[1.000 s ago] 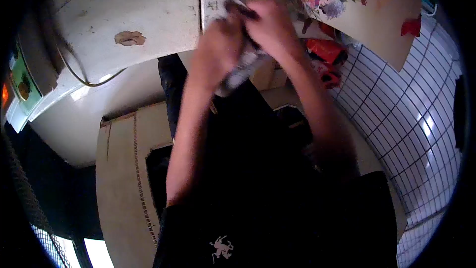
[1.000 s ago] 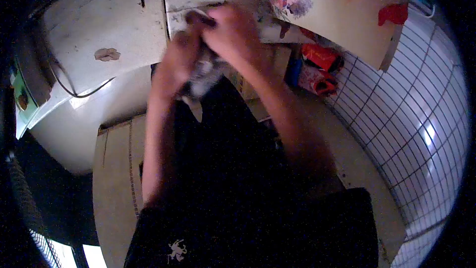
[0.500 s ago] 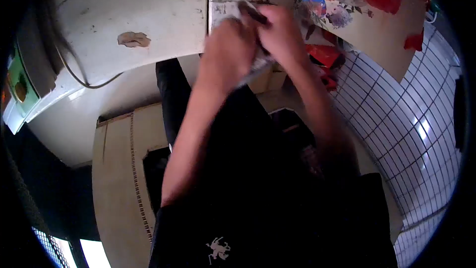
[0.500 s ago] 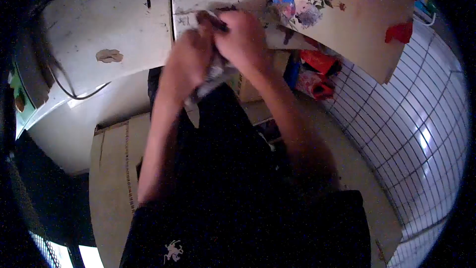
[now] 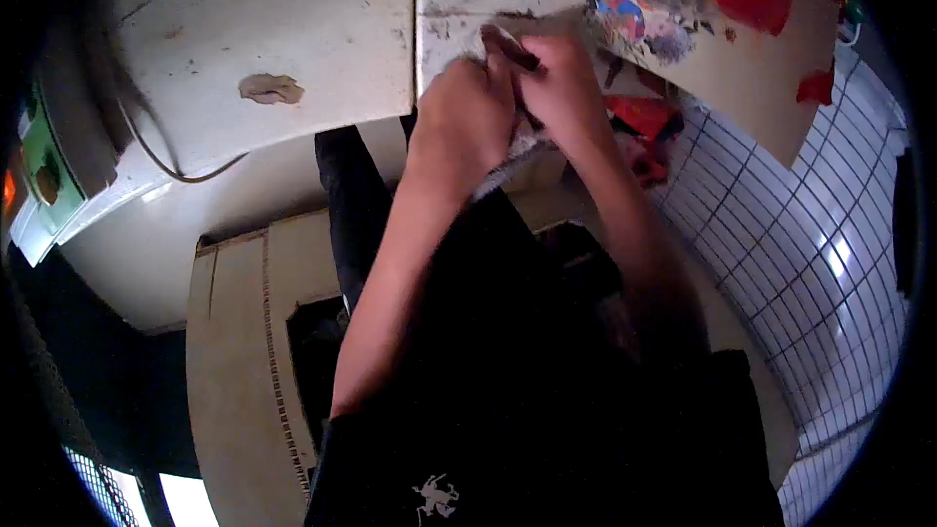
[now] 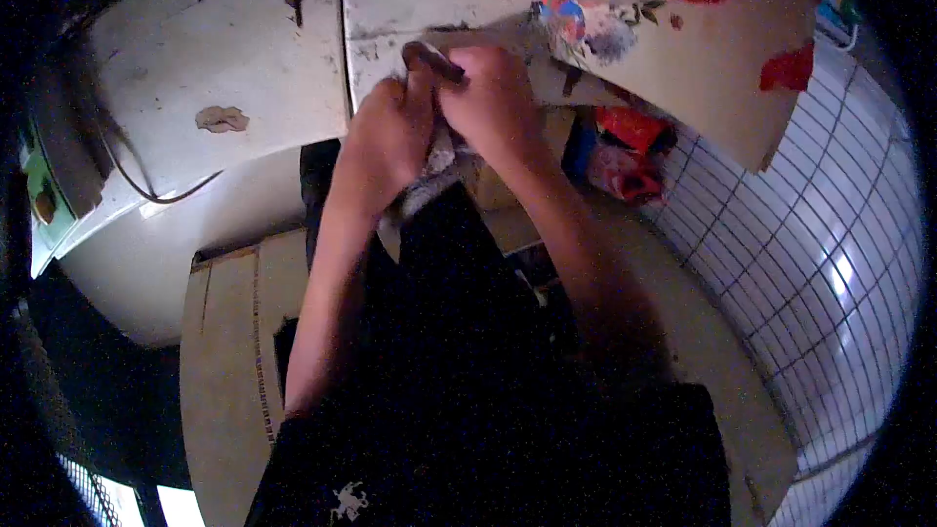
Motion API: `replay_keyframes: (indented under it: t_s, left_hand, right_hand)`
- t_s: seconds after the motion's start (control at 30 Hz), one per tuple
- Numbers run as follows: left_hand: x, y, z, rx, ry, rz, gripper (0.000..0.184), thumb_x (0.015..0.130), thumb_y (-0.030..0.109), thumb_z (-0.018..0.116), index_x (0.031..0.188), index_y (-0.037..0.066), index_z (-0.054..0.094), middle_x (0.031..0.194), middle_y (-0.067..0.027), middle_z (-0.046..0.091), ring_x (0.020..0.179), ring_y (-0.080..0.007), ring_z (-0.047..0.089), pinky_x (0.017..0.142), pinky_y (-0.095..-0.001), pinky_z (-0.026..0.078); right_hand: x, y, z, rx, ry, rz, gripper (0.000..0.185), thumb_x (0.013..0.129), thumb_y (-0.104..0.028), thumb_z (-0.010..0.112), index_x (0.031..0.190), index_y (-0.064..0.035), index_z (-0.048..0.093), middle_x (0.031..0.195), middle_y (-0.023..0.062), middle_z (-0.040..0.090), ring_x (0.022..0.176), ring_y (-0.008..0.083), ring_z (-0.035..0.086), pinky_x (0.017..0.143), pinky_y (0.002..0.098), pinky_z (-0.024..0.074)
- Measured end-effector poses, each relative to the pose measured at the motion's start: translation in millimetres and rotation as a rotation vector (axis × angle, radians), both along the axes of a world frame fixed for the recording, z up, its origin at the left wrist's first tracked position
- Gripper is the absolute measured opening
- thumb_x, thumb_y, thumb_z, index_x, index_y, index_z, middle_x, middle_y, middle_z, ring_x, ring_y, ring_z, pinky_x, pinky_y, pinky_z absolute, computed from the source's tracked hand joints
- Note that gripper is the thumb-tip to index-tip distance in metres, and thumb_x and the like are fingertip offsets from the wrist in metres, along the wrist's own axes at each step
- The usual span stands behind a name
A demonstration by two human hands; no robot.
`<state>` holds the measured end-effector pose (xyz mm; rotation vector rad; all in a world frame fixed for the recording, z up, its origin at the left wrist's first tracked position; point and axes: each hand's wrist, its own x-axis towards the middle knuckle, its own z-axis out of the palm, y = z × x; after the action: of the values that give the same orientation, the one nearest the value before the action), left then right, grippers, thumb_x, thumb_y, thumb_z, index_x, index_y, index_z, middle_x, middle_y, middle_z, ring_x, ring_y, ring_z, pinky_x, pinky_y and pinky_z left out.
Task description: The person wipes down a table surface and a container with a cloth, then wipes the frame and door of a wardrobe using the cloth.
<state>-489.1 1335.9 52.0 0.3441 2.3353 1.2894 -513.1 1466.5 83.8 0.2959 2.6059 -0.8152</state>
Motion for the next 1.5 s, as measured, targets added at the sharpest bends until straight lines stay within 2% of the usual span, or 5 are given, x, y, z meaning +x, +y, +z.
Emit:
replay_keyframes:
  t_s: [0.83, 0.9, 1.33, 1.43, 1.5]
  left_hand:
    - [7, 0, 5, 0.234, -0.397, 0.226, 0.023, 0.088, 0.01, 0.044, 0.1, -0.007, 0.05, 0.077, -0.0294, 0.055, 0.075, -0.0474, 0.056, 0.065, -0.0533, 0.044]
    - [11, 24, -13, 0.218, 0.066, 0.041, 0.025, 0.088, 0.012, 0.045, 0.103, -0.008, 0.05, 0.078, -0.0296, 0.056, 0.078, -0.0472, 0.057, 0.067, -0.0539, 0.045]
    - [13, -16, -26, 0.195, 0.34, -0.076, 0.018, 0.084, 0.011, 0.047, 0.094, -0.002, 0.055, 0.079, -0.025, 0.058, 0.072, -0.0451, 0.053, 0.067, -0.0527, 0.044]
    - [9, -60, 7, 0.095, -0.603, 0.134, 0.026, 0.097, 0.017, 0.042, 0.117, 0.004, 0.052, 0.08, -0.0256, 0.056, 0.069, -0.0423, 0.054, 0.061, -0.0494, 0.041]
    - [23, -72, 18, -0.165, -0.417, 0.039, 0.027, 0.098, 0.016, 0.04, 0.119, 0.005, 0.054, 0.082, -0.0255, 0.056, 0.071, -0.0407, 0.056, 0.061, -0.0477, 0.042]
  right_hand:
    - [-6, -5, -2, 0.078, 0.106, 0.296, 0.017, 0.074, -0.017, 0.067, 0.08, -0.0016, 0.065, 0.076, 0.0216, 0.063, 0.078, 0.0415, 0.062, 0.065, 0.0469, 0.0487]
    - [-10, 11, 14, 0.077, -0.058, 0.08, 0.016, 0.074, -0.016, 0.066, 0.082, -0.0019, 0.066, 0.074, 0.0204, 0.063, 0.075, 0.0404, 0.063, 0.065, 0.0457, 0.0491]
    - [0, -12, -8, -0.049, 0.045, 0.134, 0.018, 0.08, -0.017, 0.066, 0.09, -0.0022, 0.069, 0.076, 0.0221, 0.064, 0.074, 0.0386, 0.064, 0.066, 0.044, 0.05]
    - [18, -53, -8, -0.008, 0.127, 0.141, 0.018, 0.078, -0.021, 0.064, 0.074, -0.0027, 0.065, 0.072, 0.0197, 0.063, 0.072, 0.0398, 0.063, 0.069, 0.0509, 0.0485]
    - [35, -61, -3, -0.104, 0.094, 0.032, 0.018, 0.079, -0.021, 0.064, 0.074, -0.0033, 0.063, 0.072, 0.0197, 0.063, 0.071, 0.0402, 0.062, 0.067, 0.0513, 0.048]
